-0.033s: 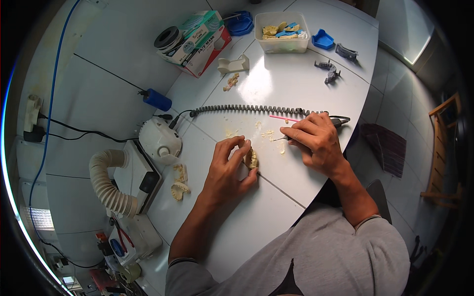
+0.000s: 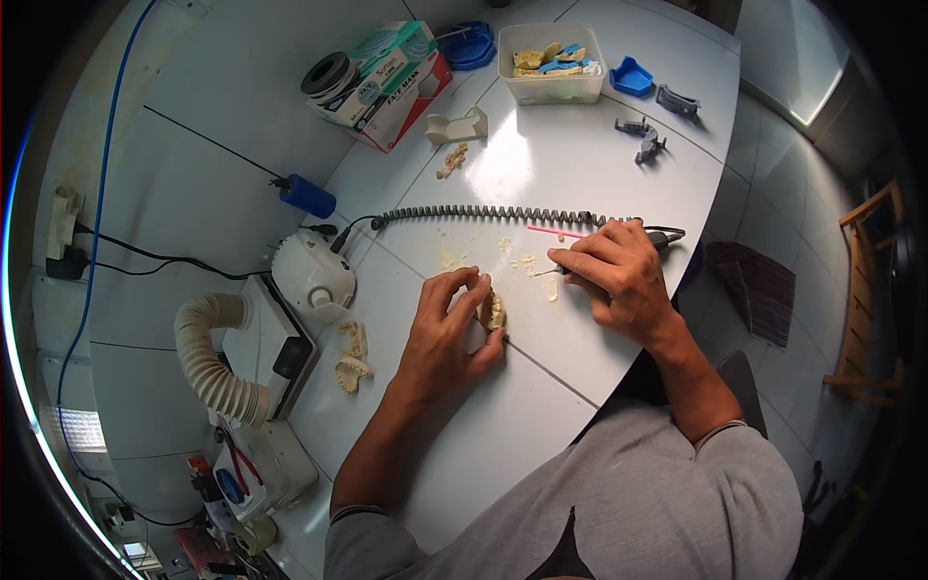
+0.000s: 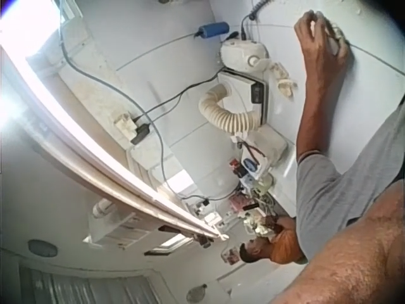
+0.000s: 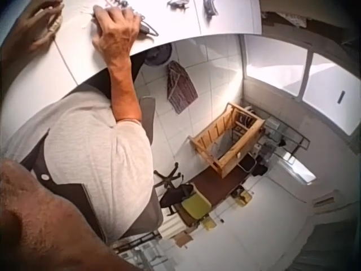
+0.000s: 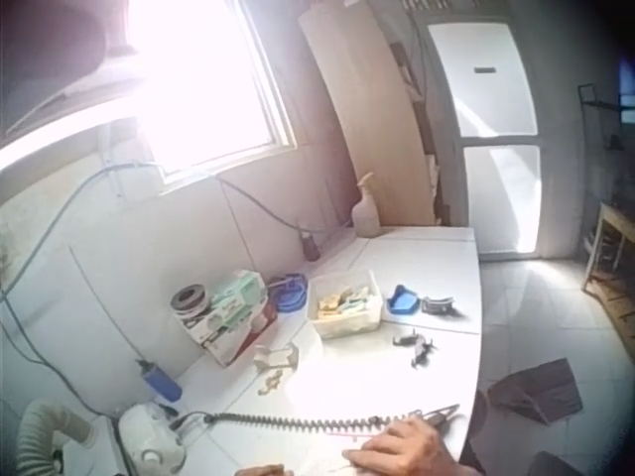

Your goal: The recorder uses a micro-motor hand tool to trim and refine a plaster dental model at a laboratory workbench.

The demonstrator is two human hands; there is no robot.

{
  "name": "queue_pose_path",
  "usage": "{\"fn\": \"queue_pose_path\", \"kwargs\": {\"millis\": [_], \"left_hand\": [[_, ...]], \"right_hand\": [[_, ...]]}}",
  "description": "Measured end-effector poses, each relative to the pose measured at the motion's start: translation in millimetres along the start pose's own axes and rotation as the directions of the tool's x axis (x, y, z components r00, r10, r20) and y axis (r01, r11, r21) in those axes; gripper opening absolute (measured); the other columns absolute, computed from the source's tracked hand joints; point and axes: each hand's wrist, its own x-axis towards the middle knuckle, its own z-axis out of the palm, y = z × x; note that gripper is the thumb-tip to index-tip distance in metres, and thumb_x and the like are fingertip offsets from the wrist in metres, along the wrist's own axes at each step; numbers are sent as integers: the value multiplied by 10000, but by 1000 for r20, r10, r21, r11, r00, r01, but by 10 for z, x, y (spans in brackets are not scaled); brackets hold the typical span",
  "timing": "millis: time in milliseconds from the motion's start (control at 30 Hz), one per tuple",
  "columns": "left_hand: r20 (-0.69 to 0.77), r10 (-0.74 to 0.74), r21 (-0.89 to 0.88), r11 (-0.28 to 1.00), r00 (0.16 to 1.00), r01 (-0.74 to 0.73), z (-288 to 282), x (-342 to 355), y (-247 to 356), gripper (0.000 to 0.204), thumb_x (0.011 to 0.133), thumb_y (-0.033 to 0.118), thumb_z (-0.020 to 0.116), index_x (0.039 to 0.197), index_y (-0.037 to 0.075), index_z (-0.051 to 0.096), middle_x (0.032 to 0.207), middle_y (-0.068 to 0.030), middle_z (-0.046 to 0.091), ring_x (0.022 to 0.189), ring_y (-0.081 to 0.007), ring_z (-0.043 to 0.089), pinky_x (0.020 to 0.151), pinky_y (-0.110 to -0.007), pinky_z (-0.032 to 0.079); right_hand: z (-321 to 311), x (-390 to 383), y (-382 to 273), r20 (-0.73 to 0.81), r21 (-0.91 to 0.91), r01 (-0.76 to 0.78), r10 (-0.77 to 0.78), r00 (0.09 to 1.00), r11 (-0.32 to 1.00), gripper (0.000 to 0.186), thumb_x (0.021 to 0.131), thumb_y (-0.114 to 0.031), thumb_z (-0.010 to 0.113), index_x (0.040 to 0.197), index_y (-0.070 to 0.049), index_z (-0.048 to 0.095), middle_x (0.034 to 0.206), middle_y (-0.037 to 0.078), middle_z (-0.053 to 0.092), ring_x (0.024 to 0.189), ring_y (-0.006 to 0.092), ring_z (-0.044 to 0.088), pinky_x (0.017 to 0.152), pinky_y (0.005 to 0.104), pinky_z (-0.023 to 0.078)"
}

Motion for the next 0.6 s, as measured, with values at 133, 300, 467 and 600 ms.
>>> {"fn": "queue_pose_path", "kwargs": {"millis": [133, 300, 467, 600], "left_hand": [[-22, 19, 34, 999, 1000, -19, -10, -2, -1, 739, 721, 61, 900, 1423, 21, 674, 1414, -219, 618, 1321, -387, 620, 1105, -478, 575], [-91, 1, 30, 1000, 996, 2, -19, -52, 13, 724, 721, 74, 891, 1410, 17, 676, 1415, -224, 613, 1314, -382, 622, 1094, -475, 576], [-45, -20, 12, 1000, 999, 20, -4, -25, 15, 699, 732, 79, 892, 1393, 10, 675, 1412, -224, 611, 1309, -382, 627, 1100, -469, 572], [-43, -29, -6, 1000, 999, 29, 18, -44, -2, 702, 734, 91, 900, 1393, 10, 669, 1402, -222, 614, 1302, -384, 633, 1102, -465, 570]], "right_hand": [[8, -11, 2, -2, -12, 0, 0, 1000, 1000, 324, 867, -157, 868, 1188, -129, 848, 983, 8, 779, 899, 203, 639, 869, 397, 454], [-12, 16, -17, -8, -20, 10, -10, 1000, 1000, 323, 866, -158, 871, 1187, -132, 852, 974, 5, 782, 894, 198, 637, 861, 394, 452], [3, 0, 7, -3, -17, 6, -6, 1000, 1000, 331, 862, -159, 875, 1192, -134, 853, 969, -6, 779, 884, 195, 631, 850, 392, 446], [4, -4, 5, 1, -20, 10, -10, 1000, 1000, 336, 860, -162, 878, 1194, -137, 852, 966, -8, 777, 889, 195, 630, 849, 391, 443]]}}
